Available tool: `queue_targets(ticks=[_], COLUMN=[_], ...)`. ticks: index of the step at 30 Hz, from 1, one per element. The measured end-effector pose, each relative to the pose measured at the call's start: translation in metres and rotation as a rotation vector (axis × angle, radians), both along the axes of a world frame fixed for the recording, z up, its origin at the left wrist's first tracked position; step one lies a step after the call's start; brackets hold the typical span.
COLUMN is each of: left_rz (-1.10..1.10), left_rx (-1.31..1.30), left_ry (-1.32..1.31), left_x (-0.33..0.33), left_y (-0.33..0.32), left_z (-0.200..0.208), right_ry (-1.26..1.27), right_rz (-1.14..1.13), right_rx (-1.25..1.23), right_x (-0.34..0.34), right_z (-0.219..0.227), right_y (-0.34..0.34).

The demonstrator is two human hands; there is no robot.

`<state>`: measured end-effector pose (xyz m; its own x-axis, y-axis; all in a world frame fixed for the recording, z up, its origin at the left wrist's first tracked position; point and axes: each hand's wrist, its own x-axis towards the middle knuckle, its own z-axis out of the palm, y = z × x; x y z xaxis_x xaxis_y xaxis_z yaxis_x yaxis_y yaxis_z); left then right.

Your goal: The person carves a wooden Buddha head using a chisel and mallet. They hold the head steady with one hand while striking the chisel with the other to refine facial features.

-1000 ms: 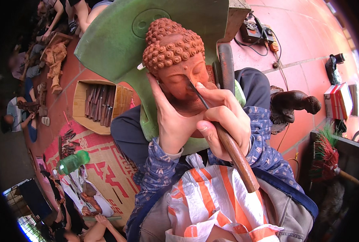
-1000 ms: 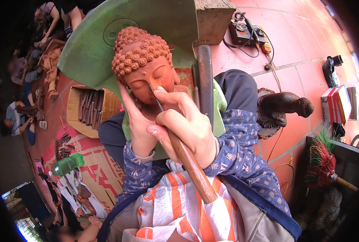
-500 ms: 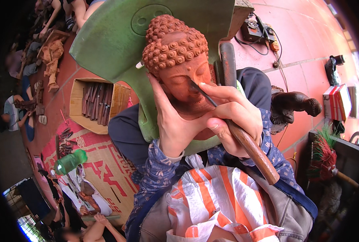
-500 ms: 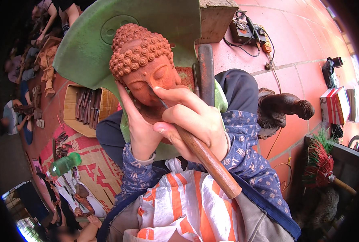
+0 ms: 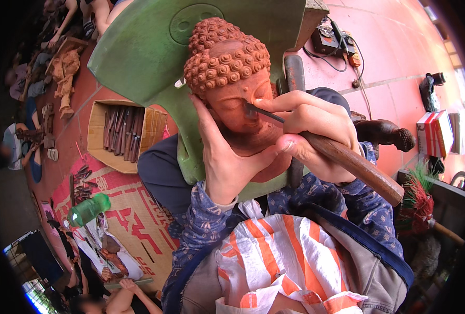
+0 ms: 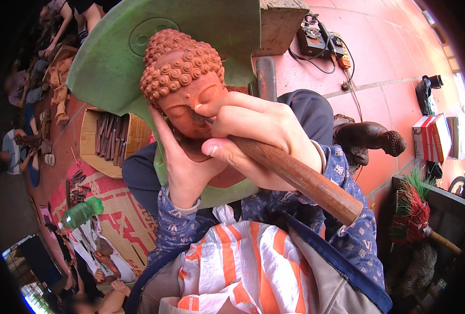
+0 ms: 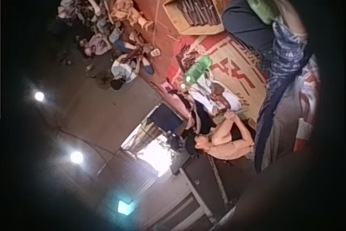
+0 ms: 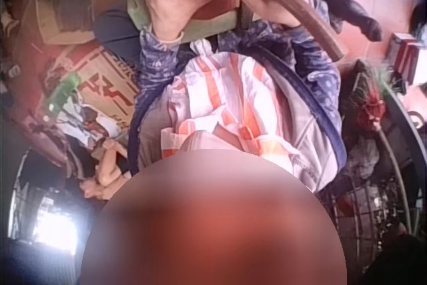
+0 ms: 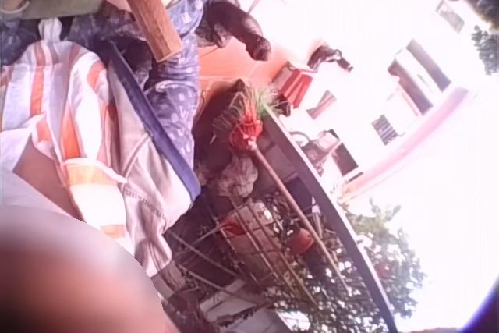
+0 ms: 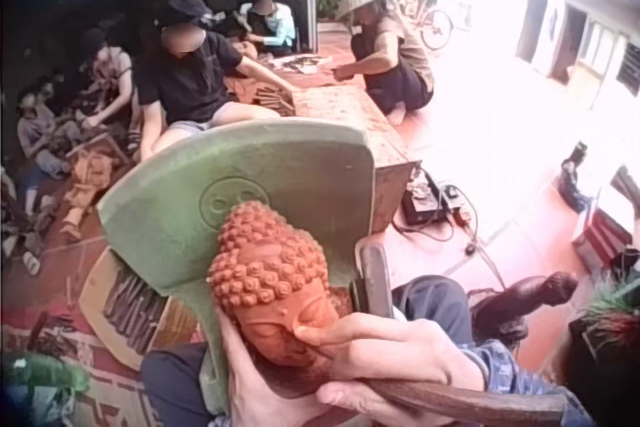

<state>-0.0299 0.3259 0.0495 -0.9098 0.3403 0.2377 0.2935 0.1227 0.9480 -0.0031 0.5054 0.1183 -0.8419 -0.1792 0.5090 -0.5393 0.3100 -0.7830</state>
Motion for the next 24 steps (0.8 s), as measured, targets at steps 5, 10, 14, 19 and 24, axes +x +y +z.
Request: queue_targets(ticks=[5,10,14,19,24], left_rz=[0.063,0.065,0.078,0.077,0.070], left_rx=[-0.118,-0.152,-0.084,-0.041,-0.018], left_ry=[0.059,0.072,0.061,0.033,0.007], left_x=[0.000,-0.001,-0.002,-0.002,-0.001], left_y=[-0.002,-0.002,0.000,0.001,0.001], left_z=[0.001,0.004,-0.005,-0.006,-0.004], right_ry=[-0.038,-0.078,-0.009,0.005,0.028], right_rz=[0.038,0.052,-0.037,-0.138,-0.223], right_rx=[0.024,0.061,0.020,0.017,-0.011], right_x=[-0.008,-0.009,0.002,0.015,0.022], right_z=[0.006,0.010,0.006,0.001,-0.002], right_y=[0.004,0.007,-0.004,-0.015,-0.026])
